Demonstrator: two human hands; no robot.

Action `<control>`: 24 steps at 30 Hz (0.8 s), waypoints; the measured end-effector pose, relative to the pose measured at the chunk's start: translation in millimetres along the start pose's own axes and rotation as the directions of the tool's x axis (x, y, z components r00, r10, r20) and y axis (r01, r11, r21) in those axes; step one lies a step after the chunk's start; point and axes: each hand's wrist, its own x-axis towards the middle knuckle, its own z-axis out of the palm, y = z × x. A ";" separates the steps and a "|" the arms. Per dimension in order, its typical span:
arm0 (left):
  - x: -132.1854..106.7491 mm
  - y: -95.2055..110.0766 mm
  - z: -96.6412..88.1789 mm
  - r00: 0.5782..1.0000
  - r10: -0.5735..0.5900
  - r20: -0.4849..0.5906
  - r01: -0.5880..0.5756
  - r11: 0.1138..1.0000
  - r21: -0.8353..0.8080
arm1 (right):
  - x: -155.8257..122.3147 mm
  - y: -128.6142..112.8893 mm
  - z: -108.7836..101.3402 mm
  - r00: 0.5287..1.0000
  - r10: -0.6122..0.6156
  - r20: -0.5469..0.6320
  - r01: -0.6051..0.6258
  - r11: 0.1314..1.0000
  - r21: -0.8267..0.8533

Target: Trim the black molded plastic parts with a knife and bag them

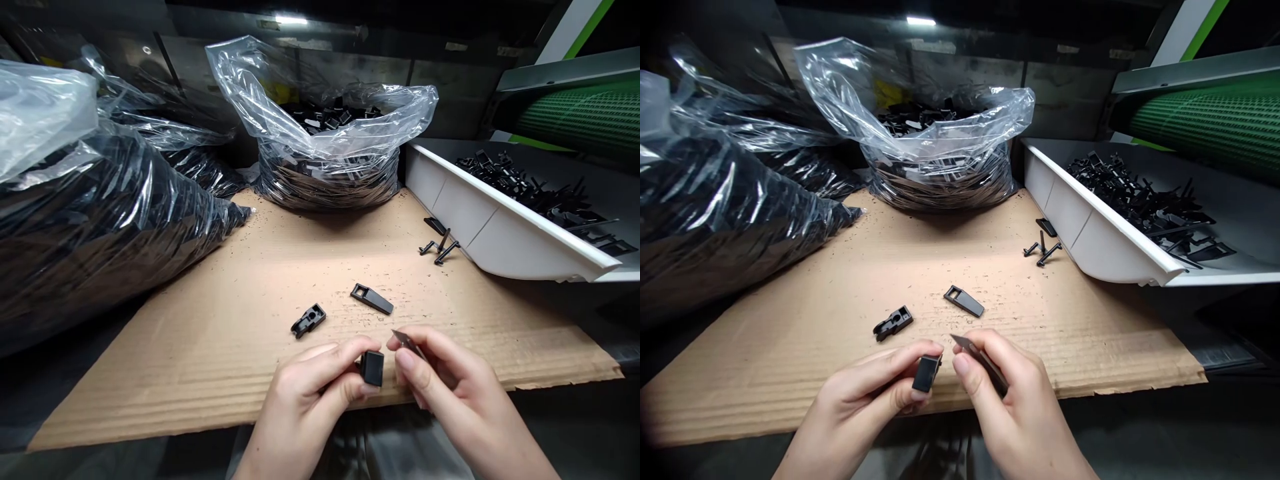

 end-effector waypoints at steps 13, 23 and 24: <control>-0.1 -0.4 1.3 0.999 -0.012 0.051 0.015 0.997 -0.074 | -3.9 3.8 8.5 1.000 -0.030 0.008 0.028 0.991 0.131; -2.6 2.3 -5.9 0.974 -0.210 0.088 0.228 0.889 -0.397 | -6.3 13.0 6.1 0.959 -0.276 -0.068 0.268 0.957 -0.113; -2.8 1.7 -4.8 0.975 -0.216 0.049 0.219 0.904 -0.367 | -6.0 14.5 4.4 0.958 -0.275 -0.077 0.263 0.955 -0.137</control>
